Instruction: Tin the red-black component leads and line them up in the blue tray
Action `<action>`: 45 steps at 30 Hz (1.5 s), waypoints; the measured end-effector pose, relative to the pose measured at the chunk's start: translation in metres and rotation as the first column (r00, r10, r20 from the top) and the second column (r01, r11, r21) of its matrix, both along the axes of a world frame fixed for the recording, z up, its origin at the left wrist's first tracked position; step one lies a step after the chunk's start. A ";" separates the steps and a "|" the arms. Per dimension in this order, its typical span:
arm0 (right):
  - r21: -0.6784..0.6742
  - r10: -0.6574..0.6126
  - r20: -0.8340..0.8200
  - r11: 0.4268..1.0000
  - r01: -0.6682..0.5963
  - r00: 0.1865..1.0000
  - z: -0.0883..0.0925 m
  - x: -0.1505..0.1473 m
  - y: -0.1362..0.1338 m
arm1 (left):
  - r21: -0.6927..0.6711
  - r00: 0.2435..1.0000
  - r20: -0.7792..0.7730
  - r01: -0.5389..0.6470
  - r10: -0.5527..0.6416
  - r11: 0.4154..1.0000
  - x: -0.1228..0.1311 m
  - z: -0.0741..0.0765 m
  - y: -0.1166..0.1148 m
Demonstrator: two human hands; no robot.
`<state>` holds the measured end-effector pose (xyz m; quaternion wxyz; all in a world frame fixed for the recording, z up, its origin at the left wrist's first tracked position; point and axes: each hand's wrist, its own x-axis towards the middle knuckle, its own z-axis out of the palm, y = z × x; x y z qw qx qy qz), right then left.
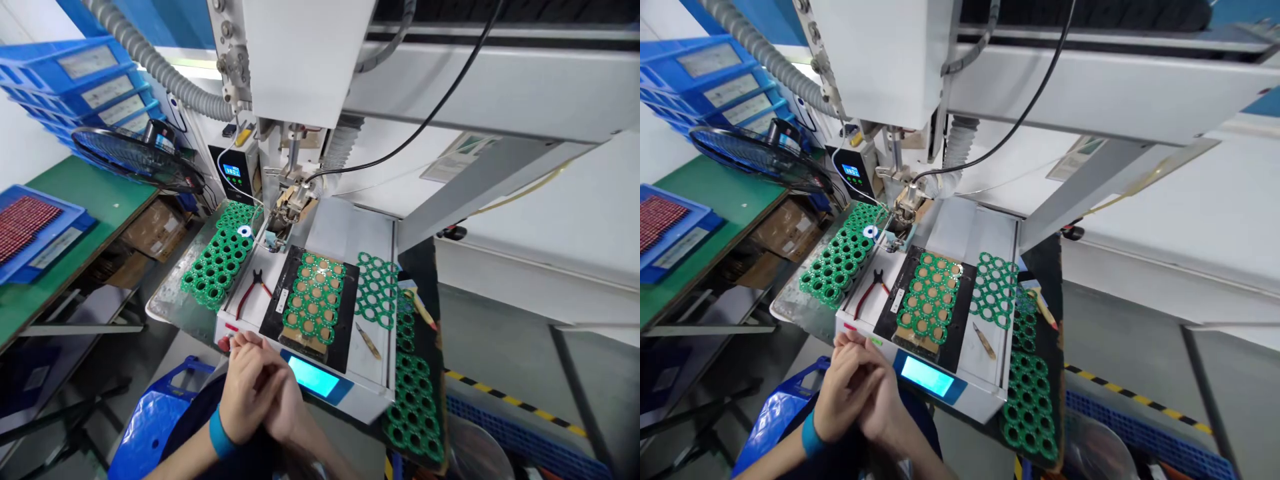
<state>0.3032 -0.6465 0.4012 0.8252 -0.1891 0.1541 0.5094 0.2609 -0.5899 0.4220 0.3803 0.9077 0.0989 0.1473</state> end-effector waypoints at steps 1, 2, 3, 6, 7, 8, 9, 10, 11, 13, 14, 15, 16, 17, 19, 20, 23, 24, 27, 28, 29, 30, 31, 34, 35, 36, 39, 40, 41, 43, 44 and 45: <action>0.004 0.004 -0.021 1.000 -0.004 1.000 -0.002 -0.002 0.001 | 0.011 0.999 -0.015 -0.038 0.038 0.999 0.000 -0.003 0.001; 0.010 0.005 -0.046 1.000 -0.004 0.999 -0.005 -0.003 0.002 | 0.015 0.998 -0.032 -0.060 0.061 0.998 -0.001 -0.005 0.002; 0.013 0.002 -0.071 1.000 -0.001 0.998 -0.007 -0.003 0.002 | 0.010 0.997 -0.054 -0.058 0.058 0.998 -0.001 -0.006 0.004; 0.006 -0.029 -0.122 1.000 0.030 0.992 -0.016 -0.005 0.004 | -0.050 0.987 -0.152 0.051 -0.058 0.997 -0.005 -0.006 0.007; -0.001 -0.043 -0.136 0.999 0.044 0.990 -0.018 -0.007 0.005 | -0.080 0.977 -0.187 0.085 -0.099 0.993 -0.006 -0.005 0.008; -0.011 -0.057 -0.148 0.998 0.056 0.987 -0.021 -0.009 0.006 | -0.111 0.967 -0.217 0.108 -0.131 0.988 -0.008 -0.004 0.008; -0.023 -0.069 -0.158 0.998 0.067 0.985 -0.024 -0.011 0.007 | -0.138 0.959 -0.242 0.116 -0.147 0.984 -0.009 -0.003 0.008; -0.037 -0.078 -0.166 0.997 0.073 0.983 -0.026 -0.014 0.009 | -0.158 0.952 -0.262 0.118 -0.156 0.980 -0.011 -0.003 0.008; -0.048 -0.080 -0.175 0.996 0.072 0.981 -0.028 -0.016 0.010 | -0.170 0.947 -0.277 0.118 -0.163 0.978 -0.012 -0.003 0.008; -0.056 -0.064 -0.194 0.997 0.054 0.979 -0.030 -0.020 0.011 | -0.169 0.944 -0.290 0.113 -0.159 0.979 -0.014 -0.006 0.010; -0.052 -0.047 -0.204 0.998 0.037 0.978 -0.030 -0.022 0.010 | -0.156 0.945 -0.292 0.103 -0.146 0.982 -0.015 -0.009 0.011; -0.043 -0.028 -0.214 0.999 0.019 0.976 -0.030 -0.023 0.009 | -0.135 0.950 -0.287 0.088 -0.124 0.987 -0.015 -0.013 0.014; -0.035 -0.012 -0.221 0.999 0.004 0.975 -0.029 -0.024 0.008 | -0.110 0.956 -0.277 0.068 -0.096 0.992 -0.015 -0.016 0.016; -0.027 -0.001 -0.225 1.000 -0.005 0.974 -0.028 -0.024 0.006 | -0.082 0.963 -0.264 0.040 -0.060 0.996 -0.014 -0.020 0.018; -0.018 0.004 -0.226 1.000 -0.008 0.974 -0.027 -0.023 0.000 | -0.035 0.972 -0.233 -0.008 0.000 0.999 -0.012 -0.025 0.022; -0.016 0.002 -0.226 1.000 -0.006 0.974 -0.026 -0.021 -0.002 | -0.021 0.976 -0.217 -0.025 0.020 0.999 -0.011 -0.026 0.023; -0.012 0.017 -0.222 1.000 -0.021 0.975 -0.026 -0.015 -0.012 | -0.013 0.986 -0.164 -0.031 0.029 0.999 -0.009 -0.023 0.023; -0.014 0.023 -0.220 1.000 -0.027 0.975 -0.026 -0.012 -0.015 | -0.016 0.989 -0.146 -0.025 0.022 1.000 -0.009 -0.021 0.023; -0.015 0.032 -0.206 0.999 -0.036 0.978 -0.026 -0.002 -0.026 | -0.012 0.990 -0.143 0.000 -0.002 1.000 -0.008 -0.017 0.029; -0.010 0.037 -0.198 0.999 -0.040 0.979 -0.026 0.002 -0.028 | 0.005 0.987 -0.160 -0.008 0.009 1.000 -0.007 -0.017 0.033; -0.003 0.042 -0.190 0.999 -0.044 0.981 -0.025 0.006 -0.031 | 0.029 0.983 -0.181 -0.024 0.029 0.999 -0.006 -0.019 0.039; 0.004 0.048 -0.182 0.999 -0.048 0.982 -0.024 0.009 -0.033 | 0.056 0.977 -0.206 -0.046 0.057 0.997 -0.003 -0.022 0.045; 0.010 0.050 -0.175 0.999 -0.049 0.983 -0.022 0.012 -0.034 | 0.083 0.969 -0.233 -0.068 0.086 0.994 0.001 -0.026 0.053; 0.036 0.039 -0.156 0.999 -0.034 0.987 -0.017 0.021 -0.035 | 0.150 0.936 -0.326 -0.088 0.133 0.985 0.017 -0.044 0.074; 0.056 0.039 -0.151 0.998 -0.031 0.988 -0.015 0.023 -0.035 | 0.172 0.920 -0.363 -0.086 0.145 0.981 0.023 -0.051 0.080; 0.080 0.041 -0.145 0.996 -0.030 0.989 -0.013 0.025 -0.034 | 0.192 0.902 -0.404 -0.077 0.151 0.978 0.027 -0.057 0.083; 0.156 0.059 -0.122 0.987 -0.039 0.991 -0.005 0.029 -0.031 | 0.231 0.842 -0.522 -0.014 0.136 0.973 0.035 -0.071 0.083; 0.174 0.066 -0.113 0.984 -0.046 0.991 -0.002 0.030 -0.030 | 0.236 0.823 -0.554 0.011 0.126 0.972 0.035 -0.074 0.081; 0.188 0.074 -0.105 0.981 -0.053 0.992 0.001 0.030 -0.029 | 0.240 0.804 -0.583 0.031 0.118 0.970 0.034 -0.076 0.077; 0.208 0.089 -0.094 0.976 -0.067 0.992 0.007 0.029 -0.028 | 0.238 0.762 -0.638 0.062 0.108 0.969 0.030 -0.078 0.071; 0.215 0.095 -0.090 0.974 -0.074 0.991 0.009 0.027 -0.027 | 0.232 0.738 -0.667 0.075 0.102 0.970 0.027 -0.080 0.068; 0.222 0.100 -0.085 0.972 -0.079 0.991 0.012 0.026 -0.027 | 0.223 0.713 -0.695 0.089 0.094 0.971 0.024 -0.081 0.067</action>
